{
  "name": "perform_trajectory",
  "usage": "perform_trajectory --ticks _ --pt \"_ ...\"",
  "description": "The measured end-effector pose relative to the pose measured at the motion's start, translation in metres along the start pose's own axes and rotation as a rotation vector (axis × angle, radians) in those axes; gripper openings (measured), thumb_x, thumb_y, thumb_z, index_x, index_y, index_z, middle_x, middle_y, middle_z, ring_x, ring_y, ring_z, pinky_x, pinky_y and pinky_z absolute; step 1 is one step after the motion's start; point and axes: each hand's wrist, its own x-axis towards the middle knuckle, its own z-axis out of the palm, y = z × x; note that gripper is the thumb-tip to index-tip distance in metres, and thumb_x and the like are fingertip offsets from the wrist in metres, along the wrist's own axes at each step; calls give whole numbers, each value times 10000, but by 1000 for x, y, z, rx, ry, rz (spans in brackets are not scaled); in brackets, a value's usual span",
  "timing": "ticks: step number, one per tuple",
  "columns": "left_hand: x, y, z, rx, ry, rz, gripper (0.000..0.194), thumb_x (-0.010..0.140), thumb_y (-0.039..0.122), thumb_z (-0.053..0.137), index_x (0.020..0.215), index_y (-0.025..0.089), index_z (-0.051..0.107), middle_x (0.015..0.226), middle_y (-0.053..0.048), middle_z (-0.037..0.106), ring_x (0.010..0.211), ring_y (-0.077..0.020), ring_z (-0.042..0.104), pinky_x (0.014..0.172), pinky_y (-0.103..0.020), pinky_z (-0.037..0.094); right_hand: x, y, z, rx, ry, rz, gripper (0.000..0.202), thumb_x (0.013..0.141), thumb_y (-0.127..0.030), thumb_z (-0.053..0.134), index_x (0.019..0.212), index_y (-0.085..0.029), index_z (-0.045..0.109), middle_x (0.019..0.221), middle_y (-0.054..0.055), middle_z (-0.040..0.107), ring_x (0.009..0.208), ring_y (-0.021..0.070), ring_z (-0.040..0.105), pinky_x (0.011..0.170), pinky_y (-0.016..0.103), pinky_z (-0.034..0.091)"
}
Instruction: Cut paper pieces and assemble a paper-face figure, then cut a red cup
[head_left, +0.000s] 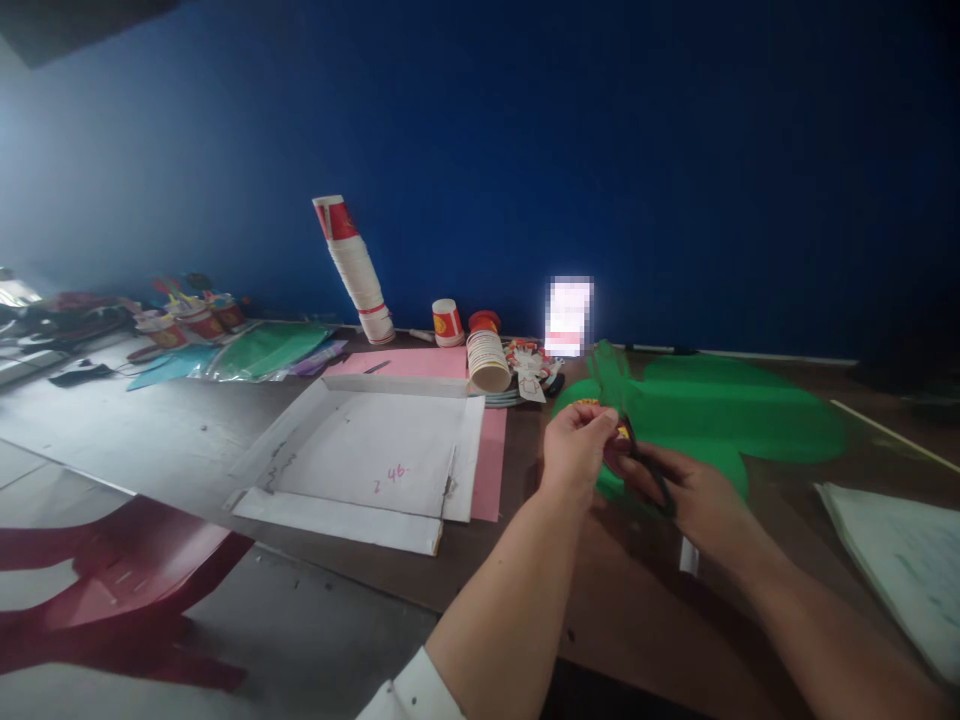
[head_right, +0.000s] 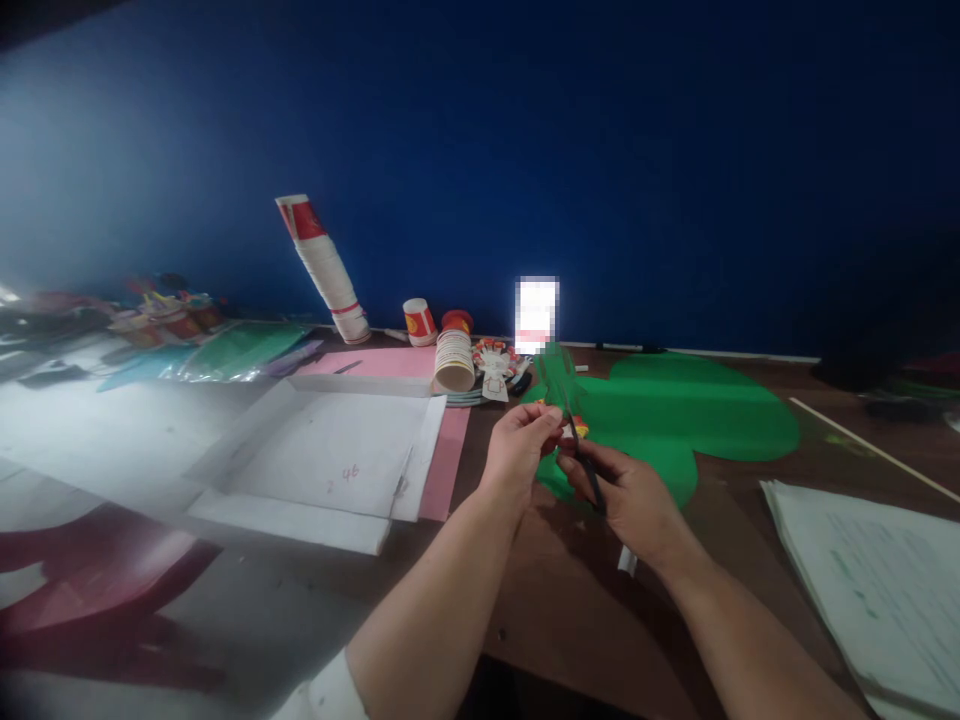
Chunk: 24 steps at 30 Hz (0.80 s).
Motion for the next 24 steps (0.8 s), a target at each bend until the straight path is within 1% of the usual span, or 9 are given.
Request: perform_trajectory --ticks 5,8,10,13,16,19,24 --pt "-1 3 -1 88 24 12 136 706 183 684 635 143 576 561 8 557 488 -76 498 500 -197 382 -5 -8 3 90 -10 38 550 715 -587 726 1120 -216 755 664 14 635 600 158 543 539 264 446" --pt "-2 4 0 106 35 10 123 713 164 676 637 140 583 563 8 561 482 -76 500 489 -192 375 -6 -12 3 101 -4 24 578 658 -604 760 1082 -211 771 683 25 650 608 165 553 534 266 450" --pt "-3 5 1 107 41 7 124 711 155 683 640 140 583 571 7 566 483 -76 504 486 -189 376 -5 -10 3 128 -3 33 591 645 -596 774 1091 -209 769 693 30 656 617 172 564 540 273 460" --pt "-3 4 2 133 40 9 121 713 142 684 642 141 586 570 9 568 485 -72 502 489 -183 379 -3 -4 3 160 11 39 572 682 -577 762 1125 -215 755 709 28 658 629 168 568 552 270 462" --pt "-3 3 2 153 30 3 116 732 139 667 644 141 591 567 11 567 485 -66 494 491 -178 379 -2 -1 3 147 4 34 553 693 -570 758 1126 -226 752 731 24 663 655 170 572 573 270 465" --pt "-3 3 2 152 27 2 113 740 142 664 651 139 594 574 10 574 487 -64 490 494 -177 380 -2 -4 2 132 6 23 562 674 -584 760 1106 -226 759 718 21 659 676 183 580 591 280 472" --pt "-5 4 2 160 28 -5 129 742 147 657 635 143 586 540 21 548 476 -64 473 499 -181 377 -1 -5 2 96 23 9 582 649 -609 759 1073 -210 770 684 20 645 639 178 553 581 291 463"
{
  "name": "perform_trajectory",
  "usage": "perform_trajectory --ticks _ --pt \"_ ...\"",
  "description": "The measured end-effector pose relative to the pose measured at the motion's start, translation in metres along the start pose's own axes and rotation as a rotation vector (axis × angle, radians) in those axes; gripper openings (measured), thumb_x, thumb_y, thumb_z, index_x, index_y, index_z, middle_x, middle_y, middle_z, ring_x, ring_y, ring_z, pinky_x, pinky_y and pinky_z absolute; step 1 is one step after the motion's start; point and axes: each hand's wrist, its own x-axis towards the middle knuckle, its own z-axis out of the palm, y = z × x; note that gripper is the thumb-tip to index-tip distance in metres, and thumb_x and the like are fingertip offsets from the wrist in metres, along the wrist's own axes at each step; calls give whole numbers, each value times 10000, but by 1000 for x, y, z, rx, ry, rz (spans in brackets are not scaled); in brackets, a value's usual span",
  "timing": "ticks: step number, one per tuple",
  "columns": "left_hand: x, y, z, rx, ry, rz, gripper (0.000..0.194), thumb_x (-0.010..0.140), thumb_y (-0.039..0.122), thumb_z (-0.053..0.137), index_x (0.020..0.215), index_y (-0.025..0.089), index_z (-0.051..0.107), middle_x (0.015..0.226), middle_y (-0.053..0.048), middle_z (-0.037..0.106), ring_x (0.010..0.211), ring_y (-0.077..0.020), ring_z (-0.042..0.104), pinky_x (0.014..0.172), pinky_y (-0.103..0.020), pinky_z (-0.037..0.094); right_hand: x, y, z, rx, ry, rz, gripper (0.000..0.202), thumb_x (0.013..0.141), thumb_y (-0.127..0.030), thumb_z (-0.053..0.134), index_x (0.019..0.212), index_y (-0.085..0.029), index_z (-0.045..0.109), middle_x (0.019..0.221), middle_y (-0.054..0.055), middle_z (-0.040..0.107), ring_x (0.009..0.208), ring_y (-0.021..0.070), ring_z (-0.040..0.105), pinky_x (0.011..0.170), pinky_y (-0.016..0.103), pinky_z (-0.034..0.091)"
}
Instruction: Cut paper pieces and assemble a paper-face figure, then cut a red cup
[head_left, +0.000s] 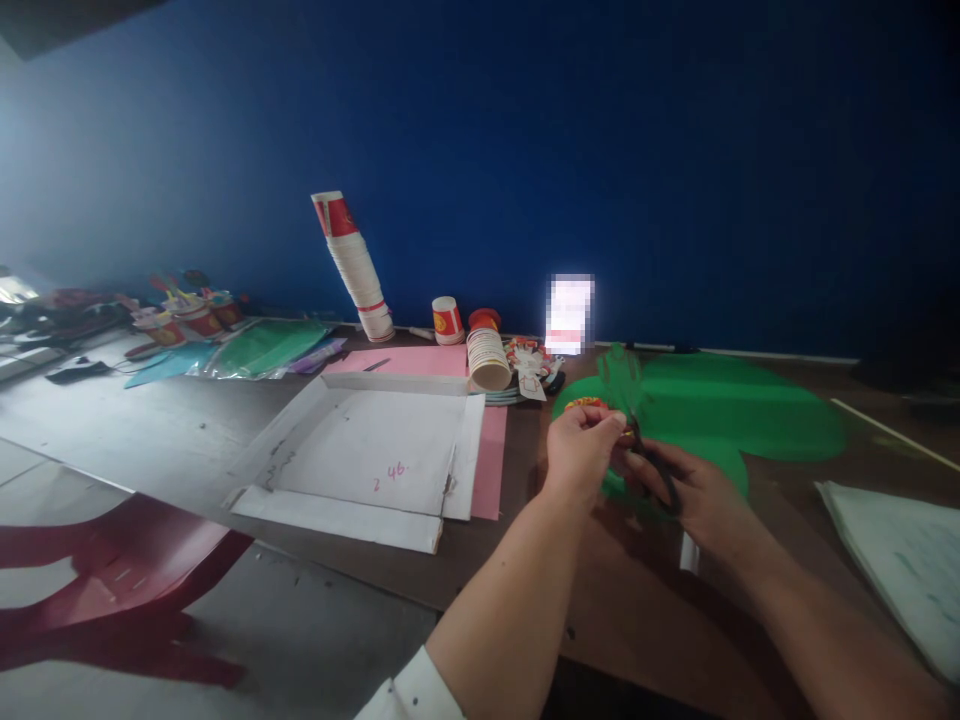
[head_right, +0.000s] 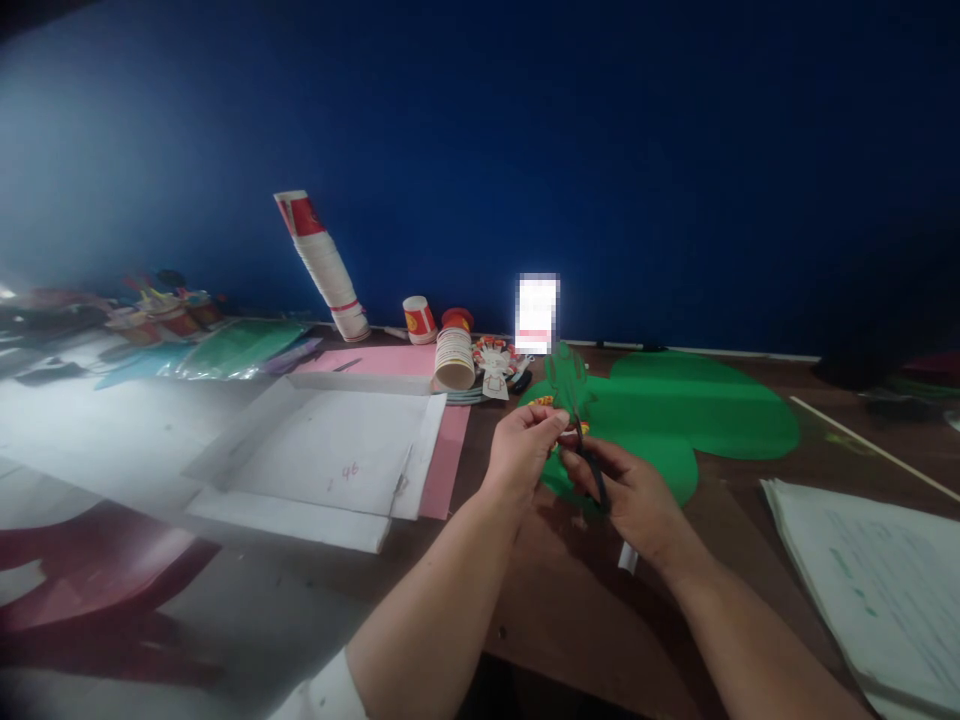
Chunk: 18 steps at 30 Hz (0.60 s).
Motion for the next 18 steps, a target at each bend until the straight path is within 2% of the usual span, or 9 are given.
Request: perform_trajectory --ticks 7,12,18 --pt "-1 1 1 -28 -5 -11 151 742 140 653 615 148 571 517 35 513 466 -63 464 515 -186 388 2 8 0 1 -6 -4 605 688 -625 724 1123 -205 746 739 35 650 662 179 548 584 293 455" --pt "-1 1 0 -27 -5 -7 163 743 139 661 613 148 565 510 40 498 460 -57 447 506 -183 373 -1 2 1 -36 -8 7 564 725 -605 702 1121 -205 744 647 -1 575 603 151 494 535 271 415" --pt "-1 2 1 -29 -6 -20 164 736 159 672 614 150 563 512 33 511 467 -68 455 509 -193 381 0 6 -1 -26 -22 2 563 717 -583 722 1136 -207 740 690 15 618 631 165 520 554 282 416"
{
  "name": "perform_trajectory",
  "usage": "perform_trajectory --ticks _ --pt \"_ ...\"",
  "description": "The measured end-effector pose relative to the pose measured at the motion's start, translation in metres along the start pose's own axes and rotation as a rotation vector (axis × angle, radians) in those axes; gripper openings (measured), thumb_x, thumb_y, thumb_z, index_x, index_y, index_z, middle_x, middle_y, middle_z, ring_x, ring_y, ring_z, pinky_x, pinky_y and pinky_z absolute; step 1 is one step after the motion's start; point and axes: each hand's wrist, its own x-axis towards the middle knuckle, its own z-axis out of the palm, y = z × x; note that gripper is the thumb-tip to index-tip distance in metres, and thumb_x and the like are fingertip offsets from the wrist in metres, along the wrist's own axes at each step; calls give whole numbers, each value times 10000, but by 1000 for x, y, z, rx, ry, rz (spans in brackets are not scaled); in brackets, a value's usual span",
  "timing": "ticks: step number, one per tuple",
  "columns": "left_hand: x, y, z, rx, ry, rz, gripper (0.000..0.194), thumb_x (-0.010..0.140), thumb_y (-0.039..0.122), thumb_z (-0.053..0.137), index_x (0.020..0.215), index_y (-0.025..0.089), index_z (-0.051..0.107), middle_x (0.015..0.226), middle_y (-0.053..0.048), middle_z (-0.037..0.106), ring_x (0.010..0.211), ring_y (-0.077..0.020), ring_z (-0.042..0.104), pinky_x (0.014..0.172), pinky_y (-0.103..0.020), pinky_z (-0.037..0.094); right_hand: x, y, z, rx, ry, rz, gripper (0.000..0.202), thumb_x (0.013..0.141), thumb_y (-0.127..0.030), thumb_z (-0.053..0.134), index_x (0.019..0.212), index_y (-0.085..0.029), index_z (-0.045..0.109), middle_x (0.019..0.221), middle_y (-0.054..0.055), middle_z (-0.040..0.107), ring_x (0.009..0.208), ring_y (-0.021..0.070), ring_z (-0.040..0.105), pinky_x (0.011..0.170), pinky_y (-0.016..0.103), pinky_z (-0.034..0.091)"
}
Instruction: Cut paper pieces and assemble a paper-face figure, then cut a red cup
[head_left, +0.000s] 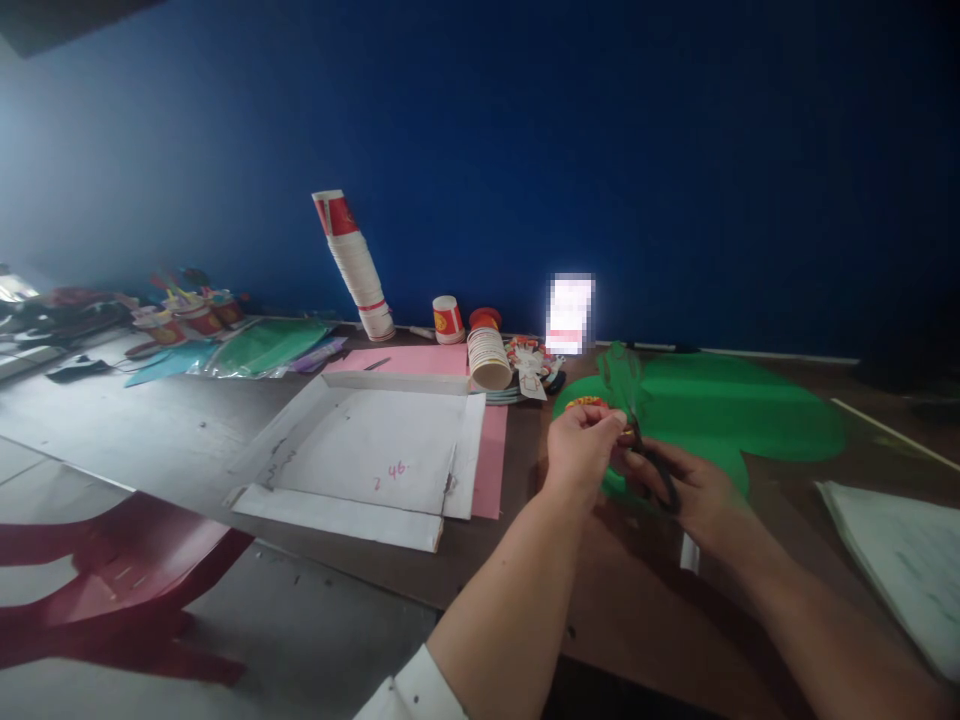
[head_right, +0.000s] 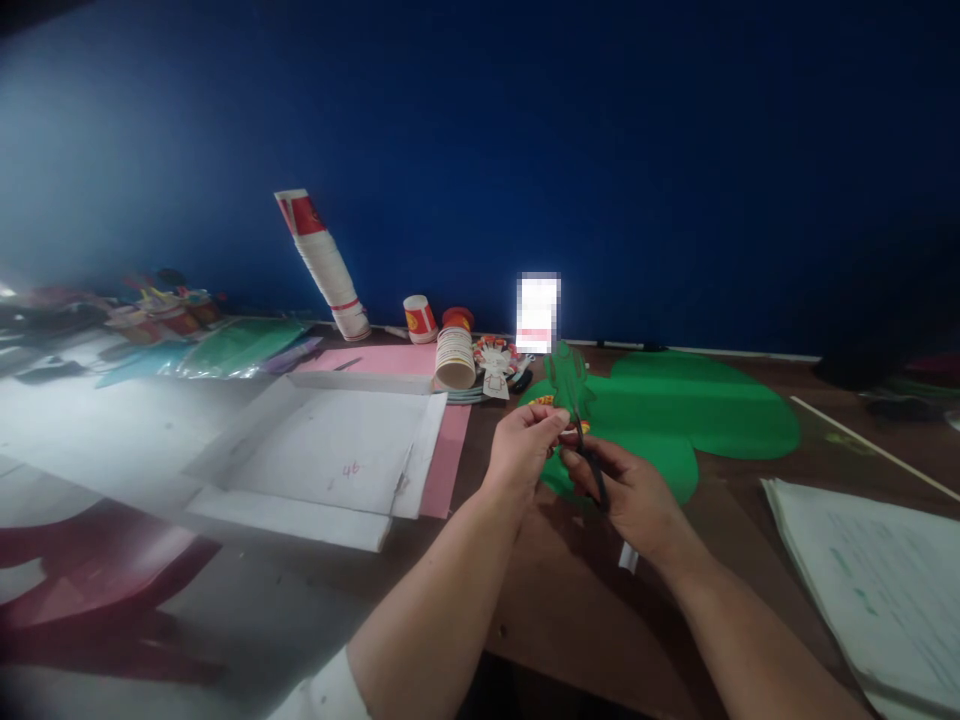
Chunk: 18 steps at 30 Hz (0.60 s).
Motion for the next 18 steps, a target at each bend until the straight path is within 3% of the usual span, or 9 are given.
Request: perform_trajectory --ticks 18 --pt "2 -3 -1 4 -11 0 157 741 171 665 625 154 561 512 31 518 443 -67 434 483 -200 366 -1 -1 -1 -38 -21 -16 497 758 -554 703 1125 -220 738 697 0 601 656 163 511 596 286 406"
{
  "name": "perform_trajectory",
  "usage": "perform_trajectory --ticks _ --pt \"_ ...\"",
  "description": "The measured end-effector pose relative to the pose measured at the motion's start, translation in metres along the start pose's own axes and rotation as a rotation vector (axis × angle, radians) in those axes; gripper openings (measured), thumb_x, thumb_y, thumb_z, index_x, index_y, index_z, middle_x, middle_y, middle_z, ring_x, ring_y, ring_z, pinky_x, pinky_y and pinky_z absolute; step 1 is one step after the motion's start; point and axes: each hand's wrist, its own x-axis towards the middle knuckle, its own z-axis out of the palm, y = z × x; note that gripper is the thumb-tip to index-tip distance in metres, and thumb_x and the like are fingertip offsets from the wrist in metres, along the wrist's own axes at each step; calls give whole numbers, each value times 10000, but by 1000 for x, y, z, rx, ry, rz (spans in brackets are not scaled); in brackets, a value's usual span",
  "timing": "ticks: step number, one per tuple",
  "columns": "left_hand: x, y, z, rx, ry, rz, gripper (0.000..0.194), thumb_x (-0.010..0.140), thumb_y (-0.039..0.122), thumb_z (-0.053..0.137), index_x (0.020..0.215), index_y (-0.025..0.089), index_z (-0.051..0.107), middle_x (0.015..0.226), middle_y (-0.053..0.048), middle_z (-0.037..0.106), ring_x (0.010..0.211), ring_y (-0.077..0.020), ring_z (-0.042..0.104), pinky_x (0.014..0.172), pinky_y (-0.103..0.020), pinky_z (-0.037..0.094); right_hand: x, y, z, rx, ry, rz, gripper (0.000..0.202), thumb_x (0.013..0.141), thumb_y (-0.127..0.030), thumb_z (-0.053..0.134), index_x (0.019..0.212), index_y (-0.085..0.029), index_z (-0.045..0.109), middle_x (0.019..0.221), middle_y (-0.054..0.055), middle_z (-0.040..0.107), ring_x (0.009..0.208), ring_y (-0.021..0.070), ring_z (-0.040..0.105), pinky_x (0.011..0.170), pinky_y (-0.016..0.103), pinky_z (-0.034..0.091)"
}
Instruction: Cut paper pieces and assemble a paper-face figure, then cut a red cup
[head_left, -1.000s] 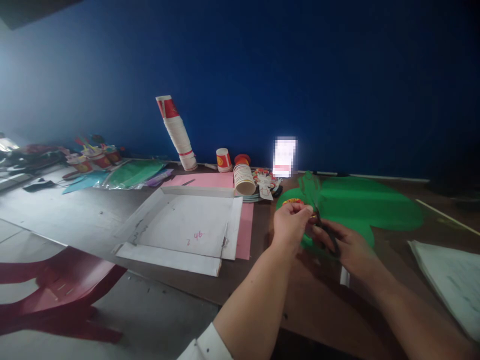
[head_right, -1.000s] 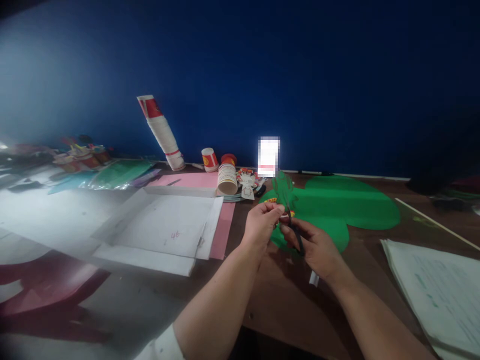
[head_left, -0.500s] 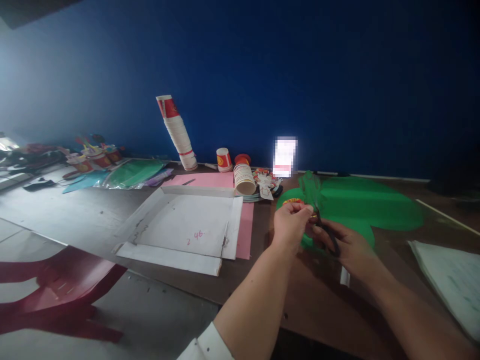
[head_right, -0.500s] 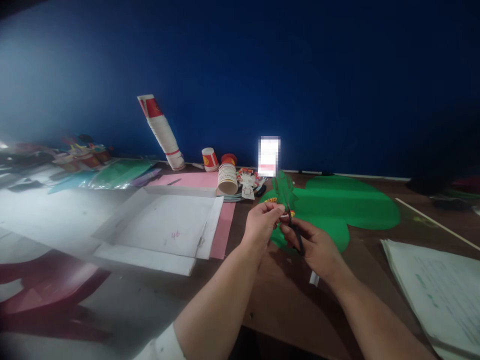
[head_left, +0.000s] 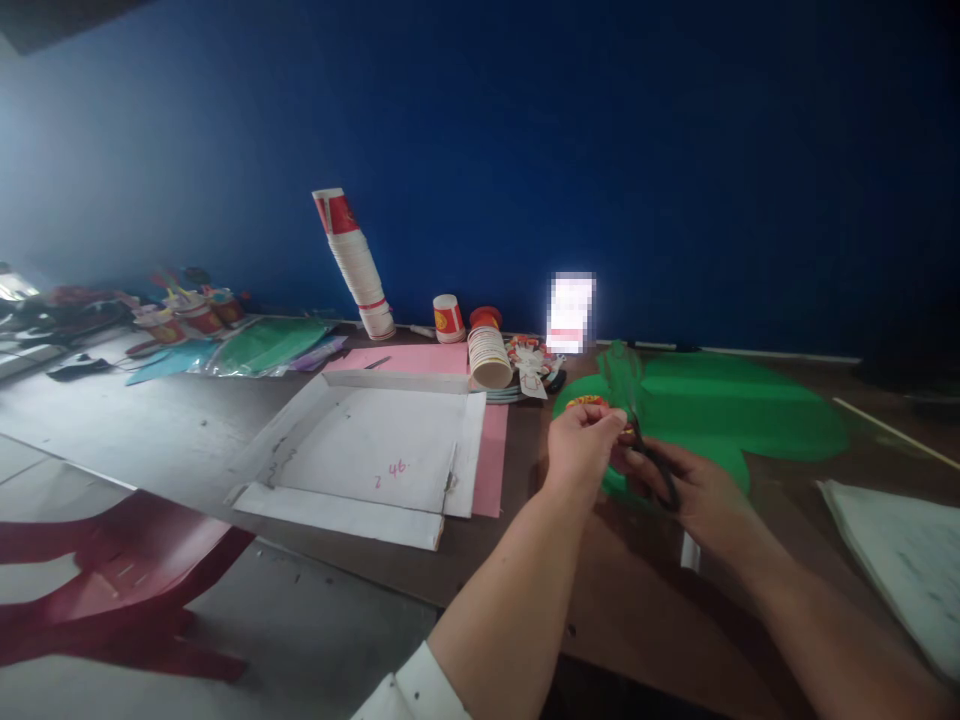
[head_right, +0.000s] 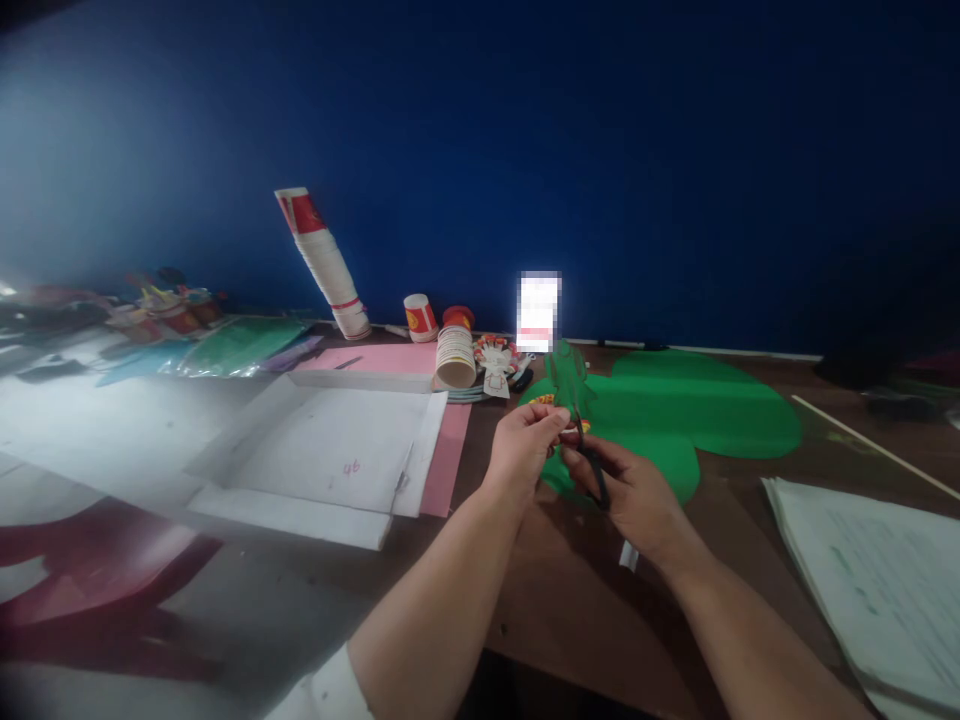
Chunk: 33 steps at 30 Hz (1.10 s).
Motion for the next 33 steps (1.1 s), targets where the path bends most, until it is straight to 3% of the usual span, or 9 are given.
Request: perform_trajectory --ticks 15,22,29,33 --pt "2 0 -2 8 14 6 191 696 176 719 618 157 545 519 37 506 459 -62 450 491 -187 368 2 -2 -1 -65 27 11 527 735 -576 693 1109 -210 757 645 11 622 606 171 535 543 282 422" --pt "8 5 -10 4 57 45 133 711 250 710 742 143 638 677 -7 622 542 -63 500 546 -188 396 2 0 -2 -55 25 33 517 739 -576 698 1116 -227 754 719 17 674 654 182 576 573 282 451" --pt "14 1 -13 -18 39 48 203 687 309 743 691 145 623 566 15 566 504 -70 480 535 -202 392 0 -6 1 -31 58 38 518 672 -609 733 1030 -239 790 694 21 681 643 187 580 571 286 468" --pt "15 0 -14 -39 12 51 172 702 282 733 721 137 642 616 -13 622 530 -77 522 566 -206 423 0 -7 0 -36 20 18 540 687 -608 727 1081 -243 778 717 24 689 648 183 580 576 282 470"
